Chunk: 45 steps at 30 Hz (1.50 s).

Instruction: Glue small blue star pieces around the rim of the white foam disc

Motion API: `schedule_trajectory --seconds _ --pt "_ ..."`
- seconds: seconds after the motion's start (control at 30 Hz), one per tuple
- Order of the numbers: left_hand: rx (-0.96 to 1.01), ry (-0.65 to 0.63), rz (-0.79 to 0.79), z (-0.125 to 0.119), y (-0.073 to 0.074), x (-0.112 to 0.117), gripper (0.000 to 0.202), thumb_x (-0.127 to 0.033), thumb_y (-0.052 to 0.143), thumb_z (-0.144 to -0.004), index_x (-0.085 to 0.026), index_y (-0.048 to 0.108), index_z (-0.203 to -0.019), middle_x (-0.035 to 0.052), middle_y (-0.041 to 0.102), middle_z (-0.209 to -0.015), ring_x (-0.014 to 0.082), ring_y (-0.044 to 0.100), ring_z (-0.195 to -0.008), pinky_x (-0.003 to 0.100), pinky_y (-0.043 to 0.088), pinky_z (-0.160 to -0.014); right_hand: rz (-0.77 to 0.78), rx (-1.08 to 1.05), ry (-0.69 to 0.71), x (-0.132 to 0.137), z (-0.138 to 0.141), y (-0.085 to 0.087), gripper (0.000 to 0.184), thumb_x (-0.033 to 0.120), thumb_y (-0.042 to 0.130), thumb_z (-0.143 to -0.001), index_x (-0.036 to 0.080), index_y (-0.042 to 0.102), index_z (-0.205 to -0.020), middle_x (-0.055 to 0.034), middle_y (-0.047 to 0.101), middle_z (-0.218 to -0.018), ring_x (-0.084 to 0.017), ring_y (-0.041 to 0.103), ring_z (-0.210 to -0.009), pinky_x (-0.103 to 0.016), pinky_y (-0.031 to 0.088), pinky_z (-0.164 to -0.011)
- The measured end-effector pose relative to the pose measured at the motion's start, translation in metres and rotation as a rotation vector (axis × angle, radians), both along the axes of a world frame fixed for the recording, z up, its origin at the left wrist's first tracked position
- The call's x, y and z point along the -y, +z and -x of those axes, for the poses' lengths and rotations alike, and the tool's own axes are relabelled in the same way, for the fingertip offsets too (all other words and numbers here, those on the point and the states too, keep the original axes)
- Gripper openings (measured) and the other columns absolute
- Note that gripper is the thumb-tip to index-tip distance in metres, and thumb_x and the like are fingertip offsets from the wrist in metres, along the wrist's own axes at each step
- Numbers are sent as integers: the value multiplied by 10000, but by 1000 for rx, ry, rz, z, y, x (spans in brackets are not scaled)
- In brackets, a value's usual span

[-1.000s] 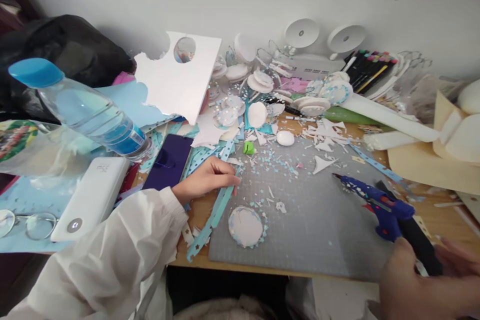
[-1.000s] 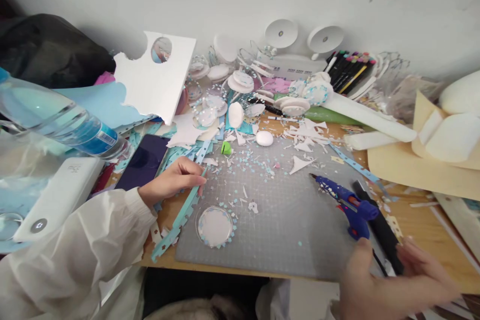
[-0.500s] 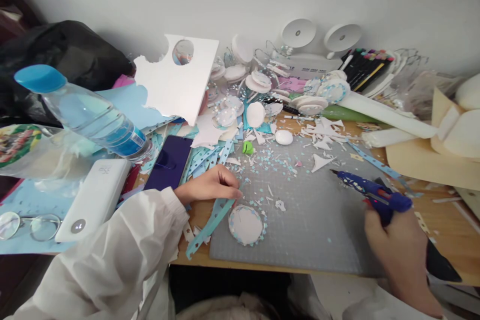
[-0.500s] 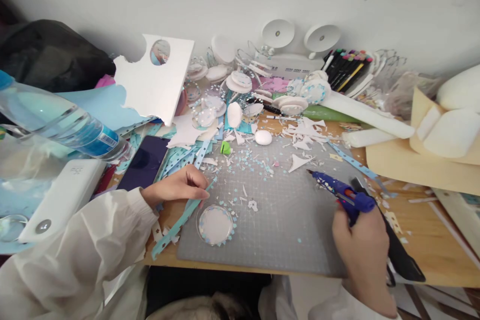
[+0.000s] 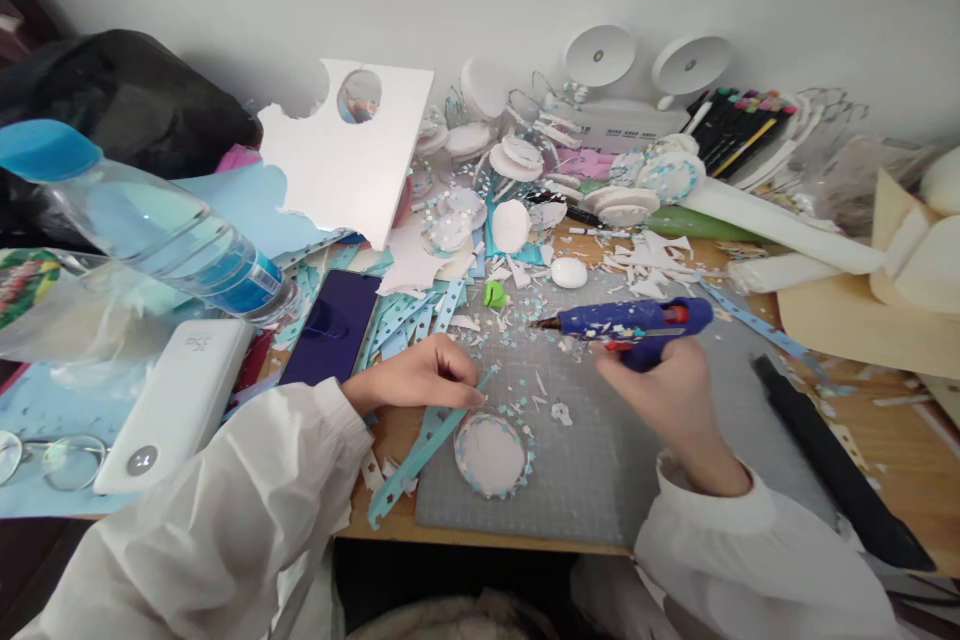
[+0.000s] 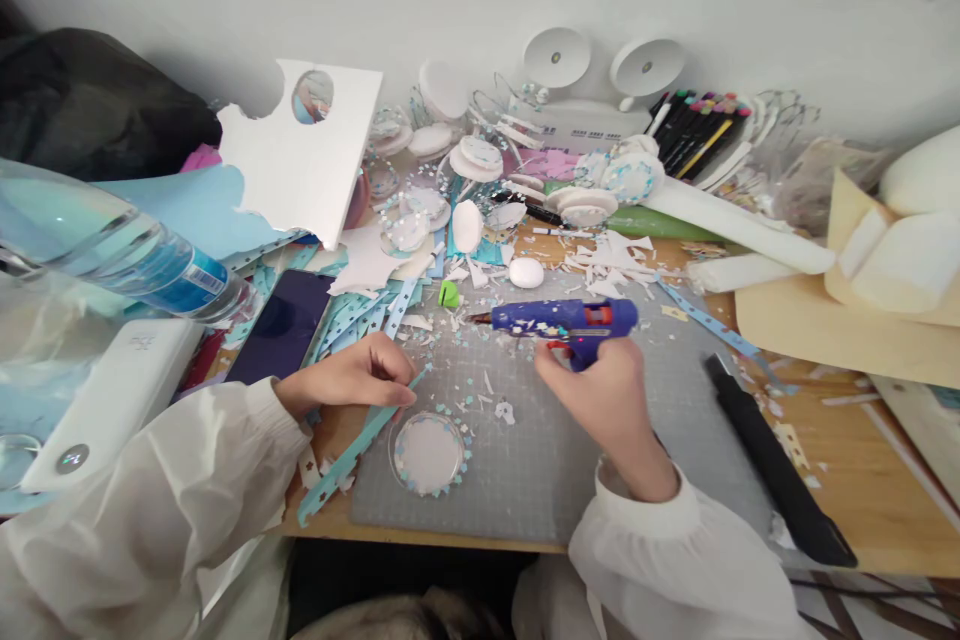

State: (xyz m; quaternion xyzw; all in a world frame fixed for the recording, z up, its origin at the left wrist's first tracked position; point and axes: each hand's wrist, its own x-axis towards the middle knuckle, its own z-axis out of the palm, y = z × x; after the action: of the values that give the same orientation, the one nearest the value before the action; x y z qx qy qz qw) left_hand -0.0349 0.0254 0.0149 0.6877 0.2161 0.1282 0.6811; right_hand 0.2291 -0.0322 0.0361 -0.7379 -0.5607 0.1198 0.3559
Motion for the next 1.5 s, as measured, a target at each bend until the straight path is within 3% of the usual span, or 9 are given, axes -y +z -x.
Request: schedule_trajectory --seconds 0.2,0.33,0.73,1.3,1.5 --pt "-5 -41 10 -1 2 0 396 -248 599 -802 -161 396 -473 -48 309 -488 73 281 -481 248 234 -481 -21 -172 202 -2 14 -30 229 297 612 -624 247 441 -479 31 461 -411 -144 446 -390 -275 381 -385" --pt "-17 -55 7 -2 1 -1 409 -247 591 -815 -165 377 -476 -43 315 -496 80 290 -498 249 247 -490 -52 -169 252 0 12 -39 201 260 618 -638 255 445 -537 34 457 -434 -165 494 -451 -276 394 -411" --pt "-11 -52 16 -2 2 -1 386 -228 601 -813 -158 423 -477 -43 341 -488 76 304 -486 240 265 -477 -54 -182 289 0 13 -35 189 276 621 -656 247 462 -558 15 520 -512 -194 555 -583 -288 422 -481" --pt "-24 -69 28 -2 2 -1 394 -220 588 -819 -163 390 -483 -46 319 -503 79 294 -501 255 243 -495 -59 -137 290 1 11 -41 260 285 611 -681 256 413 -515 35 438 -426 -180 512 -492 -284 393 -443" --pt "-6 -70 32 -2 1 -1 385 -223 594 -820 -158 418 -484 -44 331 -496 79 299 -496 252 246 -488 -100 -69 296 0 10 -43 195 283 610 -683 242 466 -558 17 534 -514 -177 542 -527 -303 450 -529"
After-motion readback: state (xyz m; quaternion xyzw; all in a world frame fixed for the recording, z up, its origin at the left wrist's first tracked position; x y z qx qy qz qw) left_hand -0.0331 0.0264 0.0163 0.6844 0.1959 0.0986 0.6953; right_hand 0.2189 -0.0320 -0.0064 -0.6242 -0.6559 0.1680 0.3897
